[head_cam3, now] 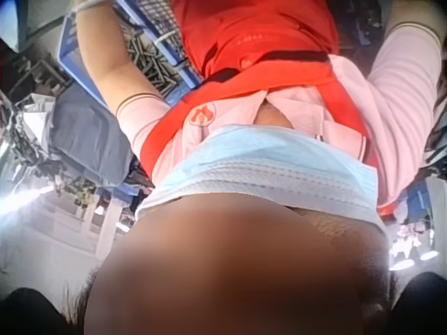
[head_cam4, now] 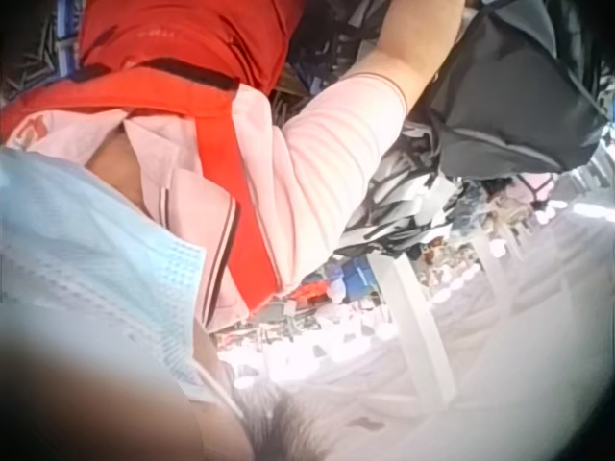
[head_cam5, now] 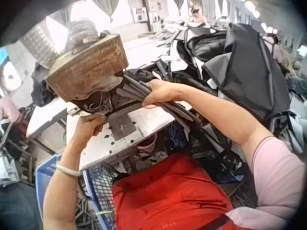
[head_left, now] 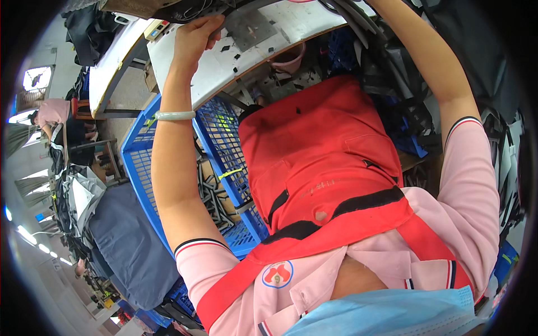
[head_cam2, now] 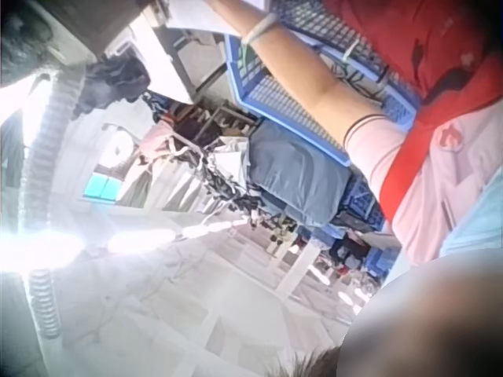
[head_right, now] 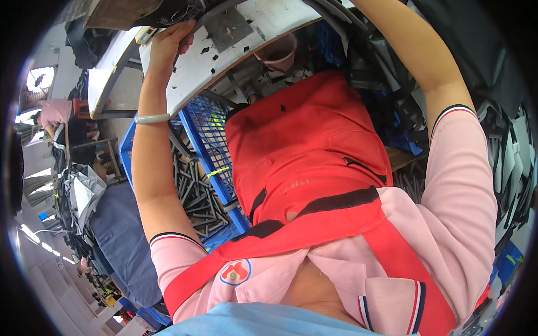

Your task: The person is sewing and processing black fabric strips using an industrial sewing machine.

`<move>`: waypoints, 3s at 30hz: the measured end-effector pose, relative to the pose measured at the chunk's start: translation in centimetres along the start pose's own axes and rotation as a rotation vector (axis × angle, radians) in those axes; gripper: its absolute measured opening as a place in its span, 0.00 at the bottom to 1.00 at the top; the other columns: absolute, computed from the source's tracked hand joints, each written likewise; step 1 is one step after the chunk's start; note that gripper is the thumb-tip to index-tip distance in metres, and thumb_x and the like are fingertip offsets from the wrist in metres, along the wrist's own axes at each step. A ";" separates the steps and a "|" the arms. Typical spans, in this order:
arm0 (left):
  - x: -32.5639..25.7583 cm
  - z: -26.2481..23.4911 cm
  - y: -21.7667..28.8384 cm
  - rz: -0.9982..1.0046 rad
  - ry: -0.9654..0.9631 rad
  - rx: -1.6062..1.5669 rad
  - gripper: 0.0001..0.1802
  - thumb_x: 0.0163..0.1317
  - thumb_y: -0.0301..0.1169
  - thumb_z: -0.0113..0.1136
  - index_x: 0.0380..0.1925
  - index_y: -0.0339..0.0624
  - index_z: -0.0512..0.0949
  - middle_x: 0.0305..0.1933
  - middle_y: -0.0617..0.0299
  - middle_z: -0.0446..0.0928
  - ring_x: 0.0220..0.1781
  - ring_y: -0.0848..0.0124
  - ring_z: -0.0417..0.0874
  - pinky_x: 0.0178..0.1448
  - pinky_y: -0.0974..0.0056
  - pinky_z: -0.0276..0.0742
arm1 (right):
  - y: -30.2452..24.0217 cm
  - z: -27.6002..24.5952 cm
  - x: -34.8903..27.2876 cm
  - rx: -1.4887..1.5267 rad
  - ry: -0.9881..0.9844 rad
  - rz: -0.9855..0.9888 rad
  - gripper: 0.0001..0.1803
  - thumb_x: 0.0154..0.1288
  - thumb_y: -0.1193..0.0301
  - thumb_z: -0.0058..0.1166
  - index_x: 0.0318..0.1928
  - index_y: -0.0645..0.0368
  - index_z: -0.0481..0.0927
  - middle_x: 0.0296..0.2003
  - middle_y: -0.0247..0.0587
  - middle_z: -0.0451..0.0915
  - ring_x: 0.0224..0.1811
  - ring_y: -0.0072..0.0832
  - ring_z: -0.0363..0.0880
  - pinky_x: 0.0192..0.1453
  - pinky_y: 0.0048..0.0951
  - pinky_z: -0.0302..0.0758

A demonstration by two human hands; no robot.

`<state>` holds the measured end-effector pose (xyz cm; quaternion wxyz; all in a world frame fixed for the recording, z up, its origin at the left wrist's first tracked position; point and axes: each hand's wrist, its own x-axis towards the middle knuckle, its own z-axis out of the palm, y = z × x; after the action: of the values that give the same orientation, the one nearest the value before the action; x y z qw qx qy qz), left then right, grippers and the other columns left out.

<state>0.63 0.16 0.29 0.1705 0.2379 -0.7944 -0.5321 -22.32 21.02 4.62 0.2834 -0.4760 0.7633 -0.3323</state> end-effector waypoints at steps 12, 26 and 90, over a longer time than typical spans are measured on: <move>-0.6 -2.6 -6.6 -0.083 0.132 0.375 0.17 0.65 0.42 0.61 0.32 0.37 0.84 0.22 0.64 0.78 0.23 0.79 0.73 0.29 0.70 0.67 | 4.0 3.4 -8.4 0.236 -0.085 0.010 0.26 0.52 0.60 0.70 0.46 0.66 0.81 0.37 0.39 0.82 0.39 0.24 0.76 0.43 0.28 0.73; -3.4 -1.3 -12.8 0.329 0.404 0.928 0.26 0.70 0.52 0.49 0.45 0.41 0.84 0.41 0.51 0.85 0.42 0.55 0.86 0.45 0.53 0.79 | 22.8 10.2 -48.8 -0.399 -0.649 0.941 0.36 0.51 0.61 0.71 0.59 0.64 0.75 0.53 0.52 0.80 0.57 0.42 0.78 0.62 0.38 0.73; -19.1 18.9 -19.1 -0.243 0.065 0.213 0.13 0.54 0.39 0.62 0.35 0.47 0.87 0.38 0.53 0.84 0.44 0.53 0.84 0.50 0.53 0.79 | 20.8 25.5 -11.3 -0.541 -0.140 -0.092 0.09 0.68 0.61 0.51 0.43 0.48 0.79 0.32 0.42 0.83 0.36 0.45 0.82 0.36 0.44 0.73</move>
<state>10.26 19.17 -24.87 0.1047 0.3660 -0.8057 -0.4538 -10.03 32.10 -25.96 0.1827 -0.5902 0.7805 -0.0952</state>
